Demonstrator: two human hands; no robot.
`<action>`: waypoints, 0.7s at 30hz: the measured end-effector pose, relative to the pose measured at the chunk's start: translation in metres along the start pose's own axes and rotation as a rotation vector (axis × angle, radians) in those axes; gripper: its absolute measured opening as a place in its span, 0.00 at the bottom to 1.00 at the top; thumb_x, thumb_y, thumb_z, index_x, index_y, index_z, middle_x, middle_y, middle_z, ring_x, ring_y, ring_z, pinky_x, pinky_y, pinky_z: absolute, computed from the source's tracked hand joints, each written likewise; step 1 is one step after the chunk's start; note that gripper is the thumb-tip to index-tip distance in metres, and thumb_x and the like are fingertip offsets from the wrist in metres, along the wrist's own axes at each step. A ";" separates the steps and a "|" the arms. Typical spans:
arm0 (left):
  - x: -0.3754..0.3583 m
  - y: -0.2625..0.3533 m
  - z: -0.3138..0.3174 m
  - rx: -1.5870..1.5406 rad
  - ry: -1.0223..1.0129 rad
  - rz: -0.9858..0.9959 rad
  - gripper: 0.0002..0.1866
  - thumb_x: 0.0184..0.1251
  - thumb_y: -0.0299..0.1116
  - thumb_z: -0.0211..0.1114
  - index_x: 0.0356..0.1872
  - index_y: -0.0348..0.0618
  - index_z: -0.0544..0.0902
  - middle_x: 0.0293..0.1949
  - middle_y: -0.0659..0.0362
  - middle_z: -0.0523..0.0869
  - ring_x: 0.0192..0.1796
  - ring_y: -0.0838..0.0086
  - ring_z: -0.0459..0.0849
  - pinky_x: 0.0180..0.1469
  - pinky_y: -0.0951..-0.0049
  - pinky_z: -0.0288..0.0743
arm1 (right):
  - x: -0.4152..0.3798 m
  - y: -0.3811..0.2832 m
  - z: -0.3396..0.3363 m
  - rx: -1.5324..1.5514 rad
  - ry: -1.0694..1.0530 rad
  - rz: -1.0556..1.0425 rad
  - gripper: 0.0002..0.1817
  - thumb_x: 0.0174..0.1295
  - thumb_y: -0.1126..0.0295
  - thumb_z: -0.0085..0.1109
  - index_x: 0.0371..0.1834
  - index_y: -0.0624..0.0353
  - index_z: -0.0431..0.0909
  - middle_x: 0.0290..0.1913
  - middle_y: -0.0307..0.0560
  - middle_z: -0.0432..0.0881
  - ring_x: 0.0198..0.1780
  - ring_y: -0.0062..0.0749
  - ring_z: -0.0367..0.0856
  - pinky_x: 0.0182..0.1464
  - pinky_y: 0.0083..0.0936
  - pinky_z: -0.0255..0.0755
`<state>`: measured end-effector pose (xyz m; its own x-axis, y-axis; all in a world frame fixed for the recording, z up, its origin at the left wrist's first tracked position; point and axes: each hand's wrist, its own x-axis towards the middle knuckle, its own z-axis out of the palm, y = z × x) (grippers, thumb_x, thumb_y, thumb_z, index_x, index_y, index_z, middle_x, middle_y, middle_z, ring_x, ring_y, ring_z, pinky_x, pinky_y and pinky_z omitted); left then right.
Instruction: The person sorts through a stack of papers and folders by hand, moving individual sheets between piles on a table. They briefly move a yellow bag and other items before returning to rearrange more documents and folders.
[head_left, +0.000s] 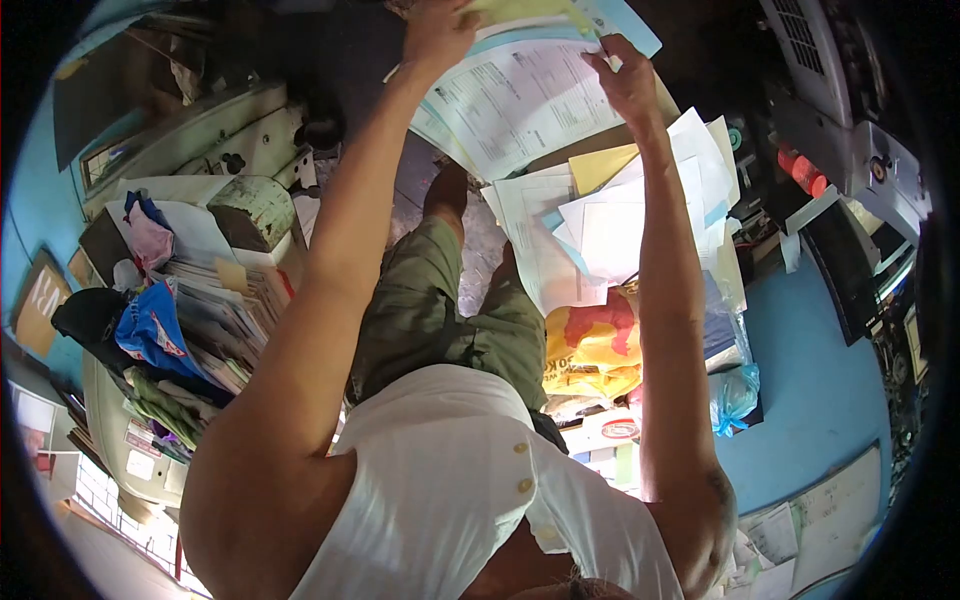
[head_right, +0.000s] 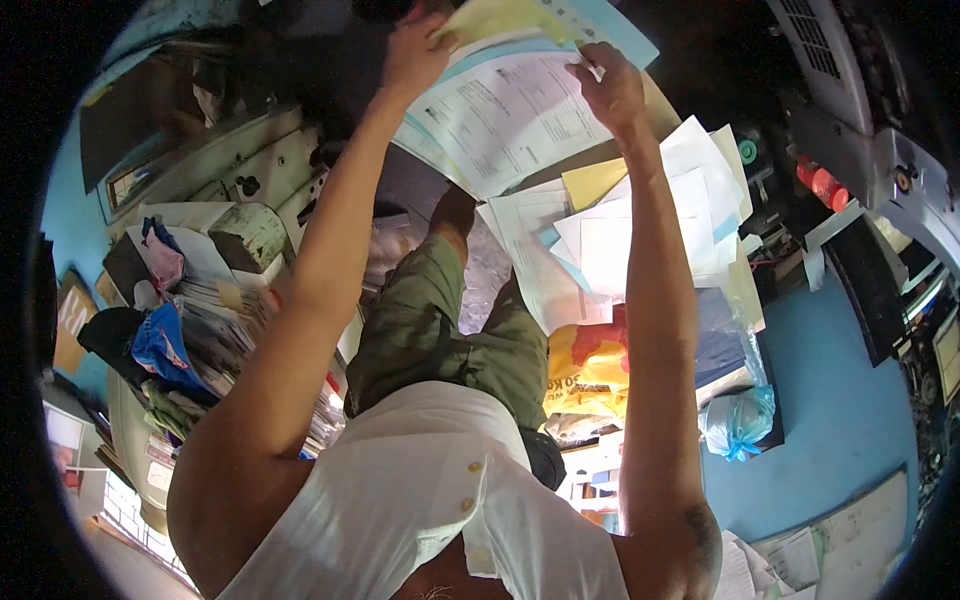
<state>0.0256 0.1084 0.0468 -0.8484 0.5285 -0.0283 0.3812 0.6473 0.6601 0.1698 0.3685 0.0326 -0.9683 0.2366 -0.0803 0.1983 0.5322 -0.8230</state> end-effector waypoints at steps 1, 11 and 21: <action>0.002 0.013 -0.016 0.037 0.061 -0.030 0.12 0.65 0.31 0.67 0.41 0.30 0.83 0.37 0.54 0.89 0.35 0.71 0.84 0.39 0.69 0.77 | -0.001 0.003 0.004 -0.086 0.046 -0.056 0.13 0.55 0.70 0.70 0.43 0.60 0.82 0.41 0.51 0.84 0.46 0.50 0.81 0.47 0.40 0.75; 0.032 0.097 -0.159 -0.247 0.723 -0.032 0.05 0.64 0.23 0.65 0.31 0.32 0.77 0.29 0.57 0.79 0.33 0.75 0.76 0.38 0.76 0.71 | -0.001 -0.020 0.033 -0.451 -0.048 0.097 0.39 0.42 0.65 0.78 0.57 0.62 0.68 0.54 0.58 0.76 0.57 0.55 0.74 0.54 0.48 0.75; 0.012 0.097 -0.146 -0.349 0.718 -0.066 0.06 0.68 0.24 0.64 0.37 0.29 0.81 0.35 0.56 0.87 0.36 0.79 0.82 0.40 0.78 0.75 | -0.025 -0.018 0.042 -0.265 0.137 -0.103 0.19 0.44 0.73 0.71 0.42 0.59 0.81 0.45 0.47 0.81 0.47 0.49 0.78 0.52 0.39 0.73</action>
<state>-0.0015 0.0976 0.2200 -0.9396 -0.0642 0.3362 0.2859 0.3930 0.8740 0.1846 0.3191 0.0256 -0.9595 0.2681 0.0872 0.1502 0.7479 -0.6466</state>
